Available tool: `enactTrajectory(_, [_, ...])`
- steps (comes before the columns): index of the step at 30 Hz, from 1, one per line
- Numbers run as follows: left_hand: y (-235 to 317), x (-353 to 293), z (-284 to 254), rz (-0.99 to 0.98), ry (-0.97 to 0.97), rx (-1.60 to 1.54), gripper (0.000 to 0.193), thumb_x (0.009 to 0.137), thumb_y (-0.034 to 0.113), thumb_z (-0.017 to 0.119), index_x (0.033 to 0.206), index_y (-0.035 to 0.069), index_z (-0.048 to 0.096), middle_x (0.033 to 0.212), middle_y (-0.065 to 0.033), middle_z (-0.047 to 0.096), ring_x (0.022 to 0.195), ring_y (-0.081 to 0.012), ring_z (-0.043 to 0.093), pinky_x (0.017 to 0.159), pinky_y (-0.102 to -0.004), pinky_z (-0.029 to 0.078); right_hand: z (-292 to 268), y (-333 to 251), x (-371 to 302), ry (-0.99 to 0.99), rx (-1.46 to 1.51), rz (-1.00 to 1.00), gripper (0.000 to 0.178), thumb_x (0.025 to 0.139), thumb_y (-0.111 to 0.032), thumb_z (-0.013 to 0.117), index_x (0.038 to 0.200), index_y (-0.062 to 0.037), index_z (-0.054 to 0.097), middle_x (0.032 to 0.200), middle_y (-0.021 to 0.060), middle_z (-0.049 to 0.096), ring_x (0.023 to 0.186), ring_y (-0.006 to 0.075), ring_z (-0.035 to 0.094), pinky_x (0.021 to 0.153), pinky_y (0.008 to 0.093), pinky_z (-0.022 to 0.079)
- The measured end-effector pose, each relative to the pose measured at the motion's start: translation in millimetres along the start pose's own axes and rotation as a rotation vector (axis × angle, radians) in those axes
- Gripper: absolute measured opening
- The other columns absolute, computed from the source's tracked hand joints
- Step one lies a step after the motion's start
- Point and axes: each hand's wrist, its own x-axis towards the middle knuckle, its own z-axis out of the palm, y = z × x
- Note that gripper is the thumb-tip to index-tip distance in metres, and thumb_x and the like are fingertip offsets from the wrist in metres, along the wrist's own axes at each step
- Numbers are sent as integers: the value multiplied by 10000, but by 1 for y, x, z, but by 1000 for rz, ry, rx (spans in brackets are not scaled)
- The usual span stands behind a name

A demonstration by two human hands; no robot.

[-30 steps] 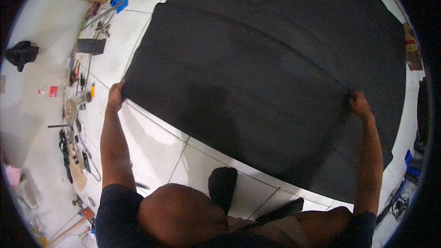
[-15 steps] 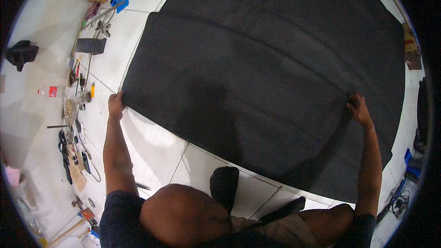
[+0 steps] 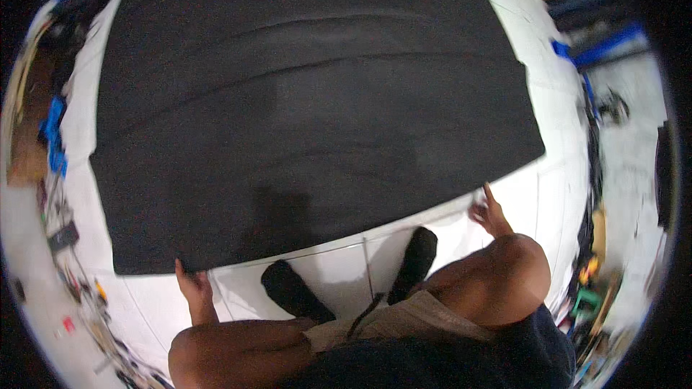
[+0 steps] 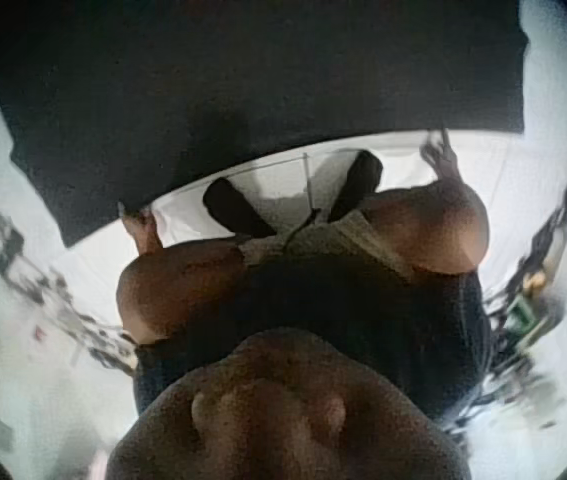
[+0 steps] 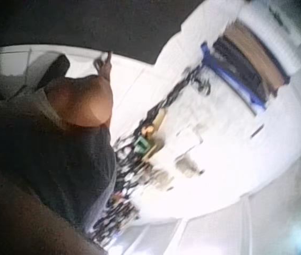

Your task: The person folds a large piece of black fabric by hand while working on a tiled floor and then moves it onto a green cutting mat.

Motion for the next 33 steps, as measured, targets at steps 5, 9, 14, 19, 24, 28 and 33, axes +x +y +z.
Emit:
enactTrajectory(5, [-33, 21, -35, 466, -7, 985, 449, 905, 168, 503, 1289, -45, 409, 1268, -142, 494, 1114, -224, 488, 970, -326, 379, 33, -18, 14, 173, 420, -227, 523, 798, -377, 685, 1152, -32, 513, 1014, 105, 561, 909, 256, 544, 798, 386, 469])
enactTrajectory(9, [-23, 45, -103, 450, 128, 1069, 415, 884, 38, 500, 1280, -59, 421, 1201, -179, 551, 1072, -227, 534, 938, -331, 416, 45, -12, 5, 47, 495, -259, 433, 823, -281, 645, 1155, -37, 512, 1049, 92, 576, 925, 248, 541, 800, 404, 454])
enactTrajectory(14, [4, 66, -52, 283, 300, 1302, 427, 876, 34, 517, 1282, -60, 420, 1229, -190, 522, 1117, -252, 501, 963, -358, 394, 24, 18, -29, 152, 612, -149, 512, 837, -256, 652, 1194, 49, 448, 1157, 142, 504, 944, 252, 530, 787, 358, 464])
enactTrajectory(19, [72, 98, 26, 294, 287, 1517, 449, 873, 69, 540, 1286, -55, 416, 1284, -192, 468, 1186, -283, 446, 1003, -390, 355, -60, -3, 43, 388, 498, -245, 450, 782, -319, 712, 951, 57, 532, 736, 65, 552, 567, 146, 477, 518, 297, 402])
enactTrajectory(24, [147, 135, 193, 305, -328, 1536, 473, 869, 103, 563, 1290, -51, 411, 1340, -195, 414, 1255, -314, 390, 1044, -423, 316, -178, -27, 110, 581, 426, -354, 619, 736, -321, 749, 1109, 112, 510, 1037, 188, 610, 900, 301, 607, 790, 415, 495])
enactTrajectory(28, [162, 76, 394, 352, -761, 1788, 494, 879, 159, 558, 1315, -10, 401, 1364, -191, 377, 1262, -346, 384, 1054, -442, 309, -211, -56, 127, 714, 332, -330, 602, 731, -292, 749, 1128, 78, 488, 1008, 196, 602, 885, 264, 603, 716, 387, 505])
enactTrajectory(33, [106, 86, 513, 567, -901, 1646, 479, 875, 169, 561, 1309, 20, 421, 1352, -193, 391, 1239, -340, 417, 1057, -421, 307, -245, -68, 124, 641, 306, -417, 682, 758, -309, 736, 1285, -77, 370, 1099, 171, 565, 956, 261, 571, 791, 427, 497])
